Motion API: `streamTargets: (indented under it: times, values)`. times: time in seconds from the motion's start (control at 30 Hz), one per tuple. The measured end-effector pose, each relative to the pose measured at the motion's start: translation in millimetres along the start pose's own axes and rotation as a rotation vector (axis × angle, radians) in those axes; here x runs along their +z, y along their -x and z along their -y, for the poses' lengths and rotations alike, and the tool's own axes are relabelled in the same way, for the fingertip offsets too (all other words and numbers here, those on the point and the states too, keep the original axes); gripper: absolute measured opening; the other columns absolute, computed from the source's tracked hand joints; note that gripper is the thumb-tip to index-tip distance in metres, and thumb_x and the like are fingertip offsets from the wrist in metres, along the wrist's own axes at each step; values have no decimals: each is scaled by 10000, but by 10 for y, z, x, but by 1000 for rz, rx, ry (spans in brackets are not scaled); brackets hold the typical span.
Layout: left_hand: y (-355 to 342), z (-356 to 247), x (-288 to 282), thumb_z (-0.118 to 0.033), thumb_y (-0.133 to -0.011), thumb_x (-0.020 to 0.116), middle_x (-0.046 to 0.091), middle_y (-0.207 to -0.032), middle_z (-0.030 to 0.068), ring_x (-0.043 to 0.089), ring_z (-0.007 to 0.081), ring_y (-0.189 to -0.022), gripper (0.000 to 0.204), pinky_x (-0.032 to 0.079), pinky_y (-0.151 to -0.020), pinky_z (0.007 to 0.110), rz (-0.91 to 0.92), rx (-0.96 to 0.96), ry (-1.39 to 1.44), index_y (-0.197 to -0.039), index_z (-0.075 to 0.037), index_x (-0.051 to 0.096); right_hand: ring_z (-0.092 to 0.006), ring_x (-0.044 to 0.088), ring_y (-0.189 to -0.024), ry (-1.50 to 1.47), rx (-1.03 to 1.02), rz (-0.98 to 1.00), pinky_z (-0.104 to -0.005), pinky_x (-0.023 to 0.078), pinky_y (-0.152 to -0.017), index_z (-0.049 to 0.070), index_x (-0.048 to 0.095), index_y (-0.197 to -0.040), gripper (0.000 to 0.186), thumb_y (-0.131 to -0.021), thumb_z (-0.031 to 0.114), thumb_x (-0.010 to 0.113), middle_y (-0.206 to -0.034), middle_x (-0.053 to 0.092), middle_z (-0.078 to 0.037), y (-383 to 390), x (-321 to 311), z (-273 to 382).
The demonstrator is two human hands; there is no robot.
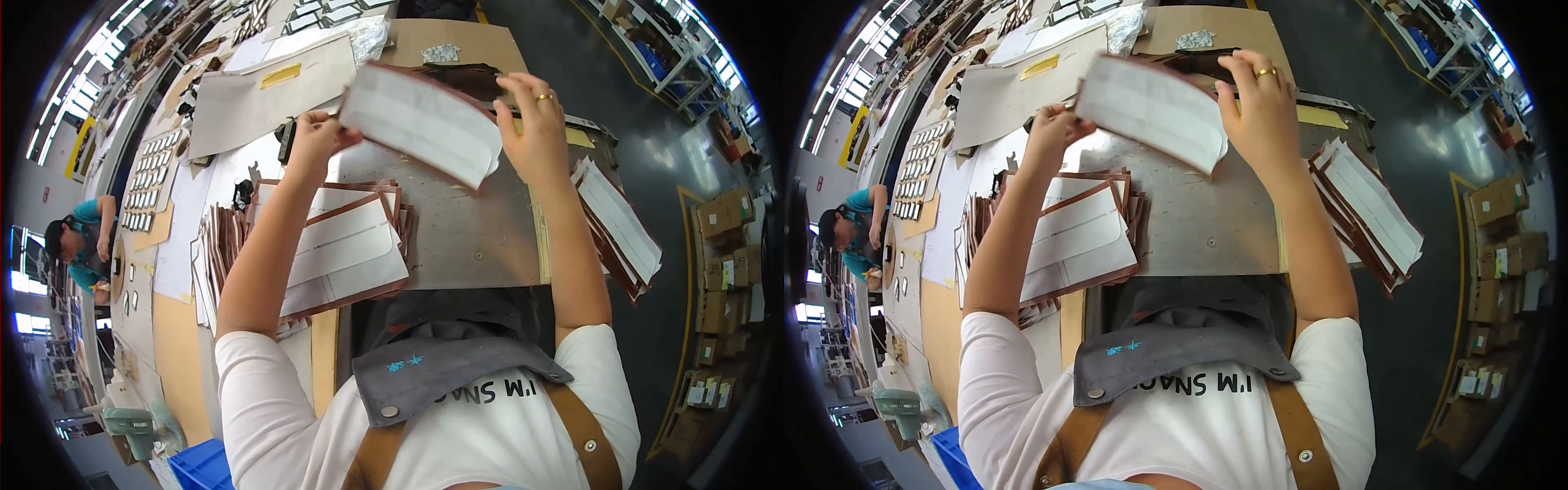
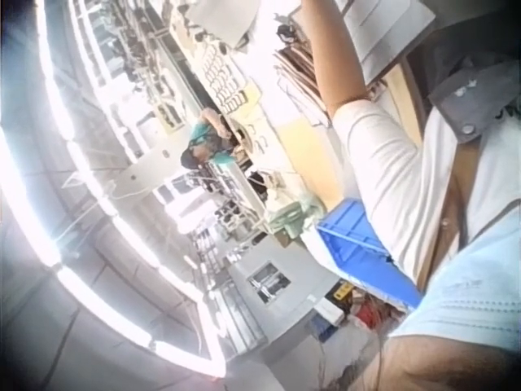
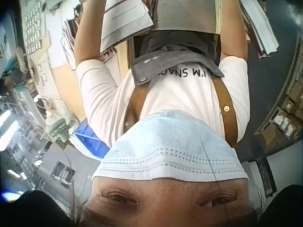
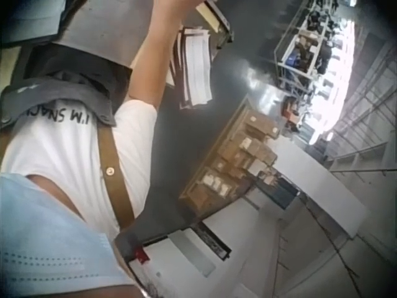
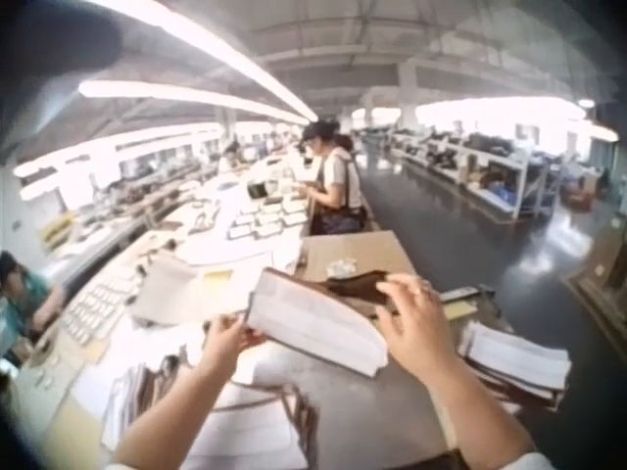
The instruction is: Aligning and folding leather lining pieces using a metal jig on a workshop table.
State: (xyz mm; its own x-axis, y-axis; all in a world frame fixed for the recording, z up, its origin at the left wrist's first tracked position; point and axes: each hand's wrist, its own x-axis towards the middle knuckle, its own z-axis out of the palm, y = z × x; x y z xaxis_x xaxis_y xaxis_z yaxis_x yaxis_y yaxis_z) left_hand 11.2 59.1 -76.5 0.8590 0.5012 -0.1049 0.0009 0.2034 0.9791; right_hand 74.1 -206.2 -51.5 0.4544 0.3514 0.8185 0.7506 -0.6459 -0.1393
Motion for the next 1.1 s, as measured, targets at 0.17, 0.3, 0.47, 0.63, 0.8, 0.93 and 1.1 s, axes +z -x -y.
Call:
streamTargets:
  times: [0.17, 0.3, 0.47, 0.63, 0.8, 0.93, 1.1]
  values:
    - [201, 81, -226, -142, -799, 523, 538, -798, 95, 591, 240, -684, 232, 482, -646, 352, 163, 175, -1156, -984, -33, 434, -251, 529, -888, -82, 33, 173, -358, 408, -786, 71, 575, -941, 178, -816, 179, 507, -954, 561, -80, 156, 118, -23]
    - [172, 116, -130, -274, -829, 501, 511, -1094, 103, 493, 276, -1010, 302, 367, -878, 431, 292, 605, -1571, -1076, -101, 487, -285, 482, -1055, -77, 132, 889, -359, 382, -893, 55, 540, -1080, 339, -869, 290, 419, -1174, 507, -95, 304, 272, 88]
    - [85, 222, 137, -349, -878, 396, 337, -1334, 102, 331, 306, -1214, 412, 277, -984, 431, 482, 547, -1671, -1235, -145, 411, -265, 372, -1187, 105, -9, 827, -369, 326, -962, 83, 426, -1221, 398, -884, 292, 393, -1297, 397, -68, 347, 514, -96]
    - [161, 265, 180, -398, -880, 373, 344, -1324, 126, 340, 352, -1196, 451, 298, -975, 408, 440, 507, -1683, -1261, -156, 384, -245, 330, -1220, 37, 20, 769, -359, 279, -1000, 135, 397, -1262, 392, -909, 295, 341, -1316, 377, -24, 411, 571, -176]
    - [124, 371, 142, -420, -874, 382, 319, -1342, 118, 296, 353, -1223, 470, 266, -997, 404, 419, 603, -1635, -1277, -180, 368, -241, 320, -1227, 39, 77, 802, -356, 274, -1007, 148, 384, -1273, 396, -915, 305, 321, -1321, 369, -32, 394, 509, -213]
    - [106, 343, 192, -431, -871, 384, 297, -1357, 111, 265, 354, -1240, 477, 244, -1007, 413, 446, 563, -1610, -1279, -184, 366, -252, 375, -1181, 116, -15, 684, -354, 326, -965, 130, 444, -1223, 357, -894, 260, 391, -1280, 415, -53, 422, 515, -231]
    - [105, 400, 157, -405, -856, 420, 387, -1266, 139, 360, 358, -1157, 462, 308, -949, 420, 380, 698, -1592, -1244, -156, 397, -270, 488, -1014, -49, -5, 594, -364, 384, -871, 91, 537, -1106, 287, -824, 112, 492, -1126, 525, -76, 331, 436, -55]
